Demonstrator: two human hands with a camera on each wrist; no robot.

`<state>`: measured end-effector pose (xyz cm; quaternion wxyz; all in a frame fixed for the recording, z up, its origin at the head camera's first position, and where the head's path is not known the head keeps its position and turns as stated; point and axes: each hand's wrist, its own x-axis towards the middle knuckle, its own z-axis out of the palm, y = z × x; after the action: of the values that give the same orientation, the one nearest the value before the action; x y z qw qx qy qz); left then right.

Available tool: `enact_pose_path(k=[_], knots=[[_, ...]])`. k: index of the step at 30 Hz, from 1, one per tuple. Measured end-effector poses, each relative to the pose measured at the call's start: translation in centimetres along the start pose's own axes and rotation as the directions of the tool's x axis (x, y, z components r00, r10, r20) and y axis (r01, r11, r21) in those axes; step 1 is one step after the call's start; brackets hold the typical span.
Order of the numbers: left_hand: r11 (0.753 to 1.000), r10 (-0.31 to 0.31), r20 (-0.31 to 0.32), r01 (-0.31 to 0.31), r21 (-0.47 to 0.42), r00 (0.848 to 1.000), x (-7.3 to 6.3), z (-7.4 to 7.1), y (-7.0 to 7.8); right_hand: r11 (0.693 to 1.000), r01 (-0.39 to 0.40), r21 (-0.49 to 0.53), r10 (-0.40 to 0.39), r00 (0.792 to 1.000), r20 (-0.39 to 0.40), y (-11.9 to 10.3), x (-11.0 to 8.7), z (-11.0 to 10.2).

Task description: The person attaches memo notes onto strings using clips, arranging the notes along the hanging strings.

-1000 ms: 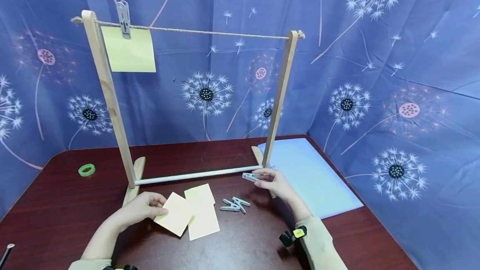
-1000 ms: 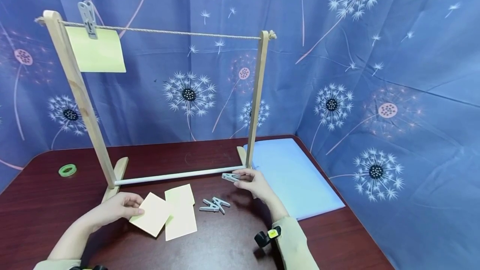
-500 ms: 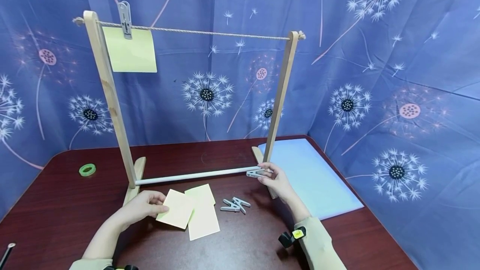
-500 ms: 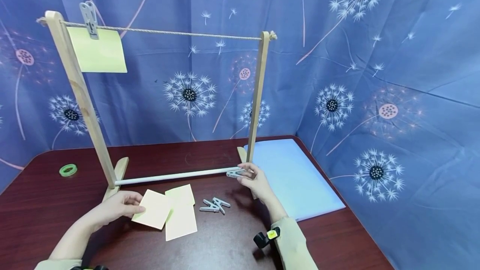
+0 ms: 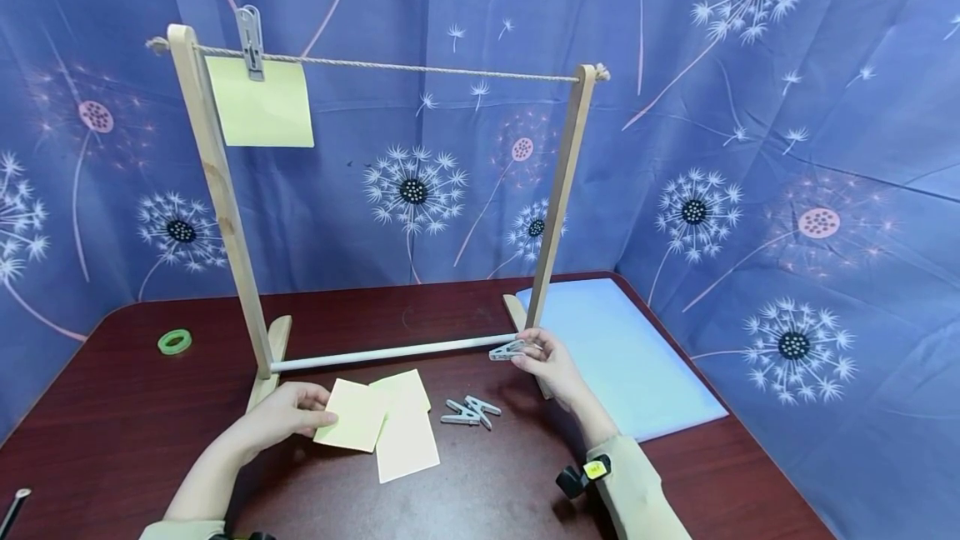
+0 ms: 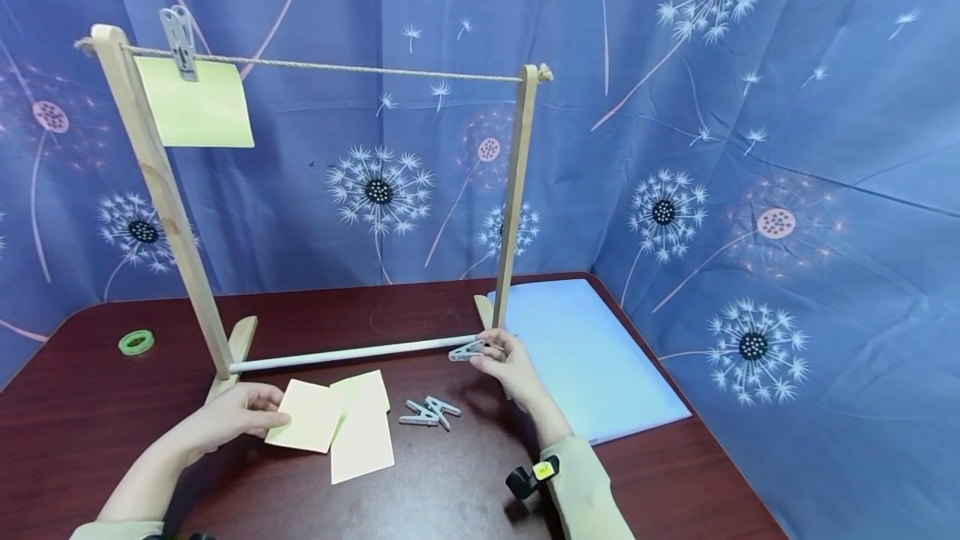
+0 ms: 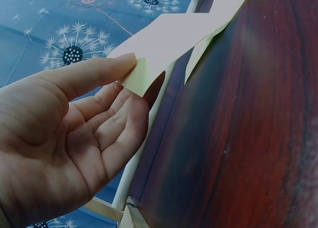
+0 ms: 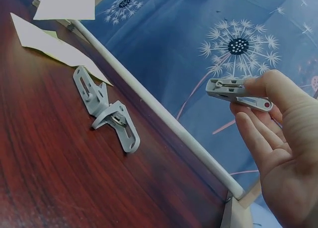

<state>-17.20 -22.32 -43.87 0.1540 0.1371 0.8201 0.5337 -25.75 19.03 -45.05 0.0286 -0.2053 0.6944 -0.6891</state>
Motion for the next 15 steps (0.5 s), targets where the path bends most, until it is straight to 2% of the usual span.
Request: enact_pose_path(k=[7,11,15], knots=[[1.0,0.012,0.0,-0.012,-0.006,1.0,0.05,-0.04,-0.11,1.0,0.006,-0.004,-0.006,1.0,-0.012,0.04,-0.03,0.05],[0.999,0.039,0.004,-0.039,-0.007,0.999,0.12,0.01,-0.11,1.0,-0.007,-0.003,0.007,1.0,-0.009,0.07,-0.07,0.07],[0.999,0.046,-0.021,-0.046,-0.006,0.999,0.14,0.09,0.19,1.0,-0.004,0.006,0.004,1.0,0.003,0.23,0.0,0.16]])
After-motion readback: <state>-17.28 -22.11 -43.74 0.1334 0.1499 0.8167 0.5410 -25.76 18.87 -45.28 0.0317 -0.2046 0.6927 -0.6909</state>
